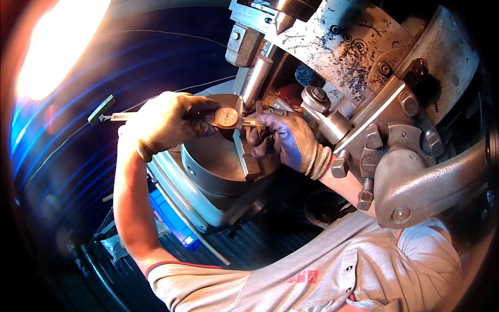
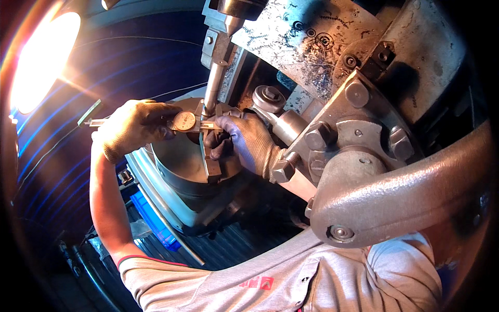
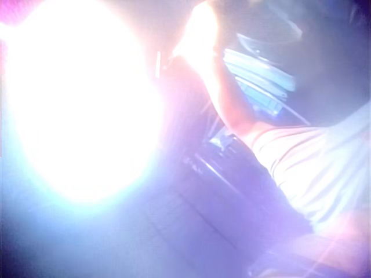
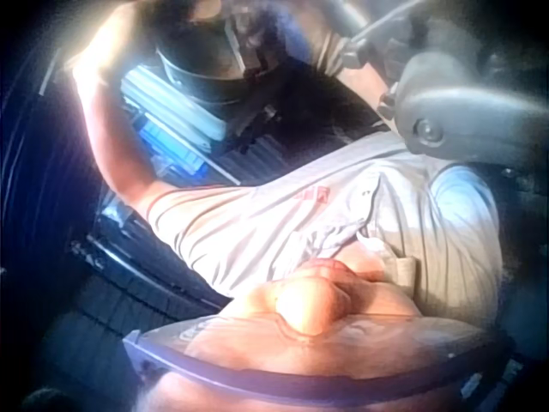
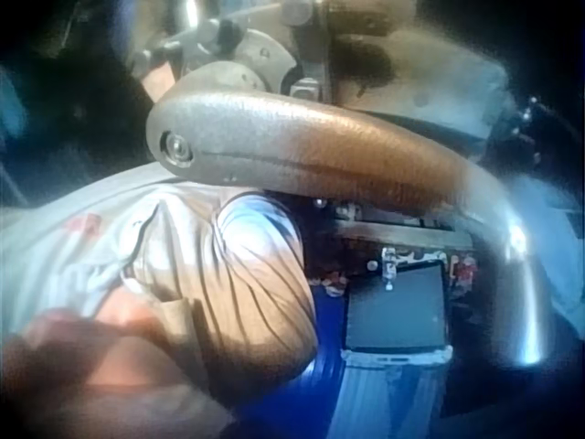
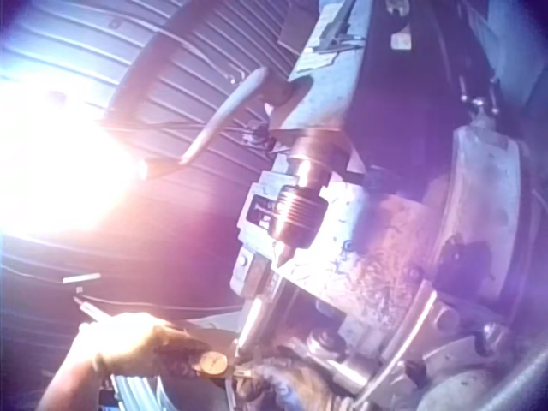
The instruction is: The person operates a metal lathe, using a file to smooth a rotating cylindrical workpiece. They repeatedly measure the workpiece with a dial caliper, adjust the lathe controls, and reposition the workpiece in the chuck. The person wears gloves and uses a file and caliper throughout the task.
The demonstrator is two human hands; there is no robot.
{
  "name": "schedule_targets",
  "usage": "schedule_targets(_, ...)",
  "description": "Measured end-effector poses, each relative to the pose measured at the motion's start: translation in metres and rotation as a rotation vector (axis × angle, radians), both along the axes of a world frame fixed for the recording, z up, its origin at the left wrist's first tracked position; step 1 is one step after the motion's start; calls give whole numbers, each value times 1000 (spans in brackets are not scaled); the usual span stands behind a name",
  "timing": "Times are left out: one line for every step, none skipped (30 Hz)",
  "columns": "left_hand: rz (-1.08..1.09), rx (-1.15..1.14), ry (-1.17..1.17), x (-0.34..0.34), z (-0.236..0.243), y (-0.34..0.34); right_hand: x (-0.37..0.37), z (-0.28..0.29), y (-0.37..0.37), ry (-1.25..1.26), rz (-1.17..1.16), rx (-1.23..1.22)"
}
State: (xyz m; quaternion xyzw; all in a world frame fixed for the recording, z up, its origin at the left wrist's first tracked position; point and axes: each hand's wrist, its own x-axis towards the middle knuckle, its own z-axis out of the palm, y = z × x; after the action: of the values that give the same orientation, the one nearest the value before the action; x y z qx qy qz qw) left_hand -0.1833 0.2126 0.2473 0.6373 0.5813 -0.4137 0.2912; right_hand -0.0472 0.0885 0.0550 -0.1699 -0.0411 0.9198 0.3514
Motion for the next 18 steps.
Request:
schedule_targets(-5,2,10,0,-2,3,0,-2,1,-7,-16,32)
schedule_targets(-13,3,19,0,-4,6,0,-5,3,-15,-35,63)
schedule_targets(-22,-2,10,1,-10,14,0,-8,8,-14,-46,17)
schedule_targets(9,-2,25,1,-6,7,-1,-5,3,12,-18,-23)
schedule_targets(37,-1,38,1,-3,1,-2,-3,0,35,8,-64)
schedule_targets(48,3,57,2,0,-5,-2,-1,-4,55,22,-75)
schedule_targets(40,5,63,4,0,-4,-2,-1,-3,63,17,-88)
schedule_targets(32,8,70,4,0,-2,-2,-1,-2,72,12,-101)
schedule_targets(17,12,71,4,0,-1,-4,-2,-3,100,-5,-111)
schedule_targets(1,16,70,2,-2,1,-4,-2,-2,88,-5,-111)
schedule_targets(-15,20,69,2,-2,2,-3,-2,-1,77,-4,-110)
schedule_targets(-18,16,77,3,-2,4,-3,-1,-1,67,-2,-109)
schedule_targets(-22,12,84,5,-2,5,-4,-2,0,69,0,-123)
schedule_targets(-25,9,91,6,-2,6,-5,-2,0,71,3,-136)
schedule_targets(-9,5,92,6,-2,7,-6,-3,0,73,6,-149)
schedule_targets(9,1,93,5,-2,8,-6,-3,-1,70,10,-143)
schedule_targets(28,-3,94,5,-2,8,-6,-4,-1,67,14,-138)
schedule_targets(32,-1,105,6,-3,8,-6,-4,-1,64,17,-132)
